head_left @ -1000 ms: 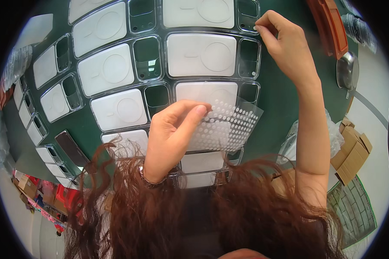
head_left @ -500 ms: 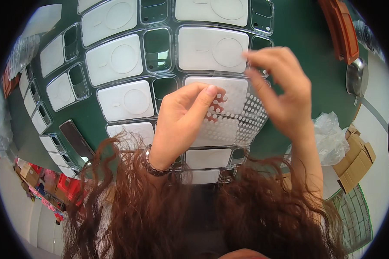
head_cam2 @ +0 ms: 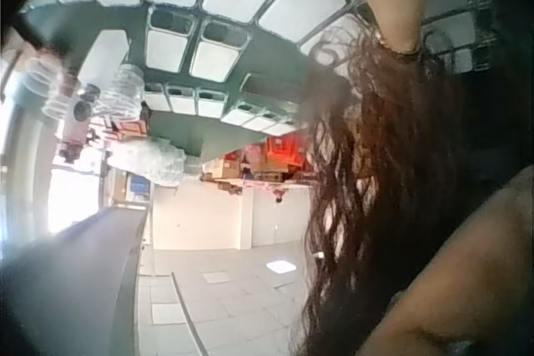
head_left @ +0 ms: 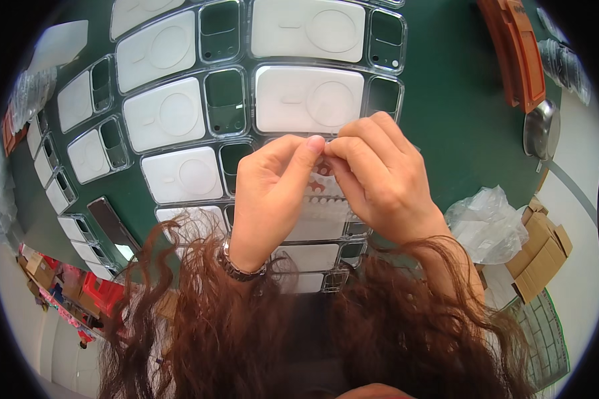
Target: The person retrieves a sheet of stickers from a shelf, then peels circular stickers off the sheet and applies them one by one onto phone cases on the table by hand.
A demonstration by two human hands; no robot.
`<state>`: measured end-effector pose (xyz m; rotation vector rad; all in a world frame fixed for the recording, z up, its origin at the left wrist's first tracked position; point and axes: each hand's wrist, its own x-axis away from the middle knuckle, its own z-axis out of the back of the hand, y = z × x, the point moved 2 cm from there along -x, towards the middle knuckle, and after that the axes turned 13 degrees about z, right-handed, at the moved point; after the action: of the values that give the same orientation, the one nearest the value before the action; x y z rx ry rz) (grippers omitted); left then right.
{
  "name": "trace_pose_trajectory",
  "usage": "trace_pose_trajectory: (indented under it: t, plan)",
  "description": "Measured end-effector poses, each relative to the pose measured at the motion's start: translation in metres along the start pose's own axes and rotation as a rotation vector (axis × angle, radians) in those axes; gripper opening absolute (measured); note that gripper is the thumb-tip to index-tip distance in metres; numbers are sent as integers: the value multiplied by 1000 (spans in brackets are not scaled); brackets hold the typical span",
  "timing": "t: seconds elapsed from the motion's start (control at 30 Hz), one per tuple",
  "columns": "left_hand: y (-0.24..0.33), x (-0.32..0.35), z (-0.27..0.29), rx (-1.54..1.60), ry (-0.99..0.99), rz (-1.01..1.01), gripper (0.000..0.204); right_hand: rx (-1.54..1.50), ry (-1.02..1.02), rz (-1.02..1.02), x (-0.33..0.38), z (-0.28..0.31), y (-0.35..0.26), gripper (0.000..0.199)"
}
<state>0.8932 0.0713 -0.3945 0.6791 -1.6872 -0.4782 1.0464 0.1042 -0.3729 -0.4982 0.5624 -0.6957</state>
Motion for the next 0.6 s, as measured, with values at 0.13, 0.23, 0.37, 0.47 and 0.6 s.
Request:
trace_pose_trajectory:
  t: [0.13,0.23,0.37,0.47,0.6]
  plan:
    - [4,-4,-2,-13,-4,-3,25,-13,-51,22,-4,3,7,24]
    - [6,-9,-1,38,-8,33,25,25,-91,49,-9,0,13,24]
    - [3,-18,4,103,-48,79,24,14,-134,58,-16,0,21,26]
    - [8,-21,6,126,-74,100,24,-10,-165,40,-19,-3,25,27]
    - [15,-28,11,133,-52,121,24,60,-165,127,-25,-9,33,16]
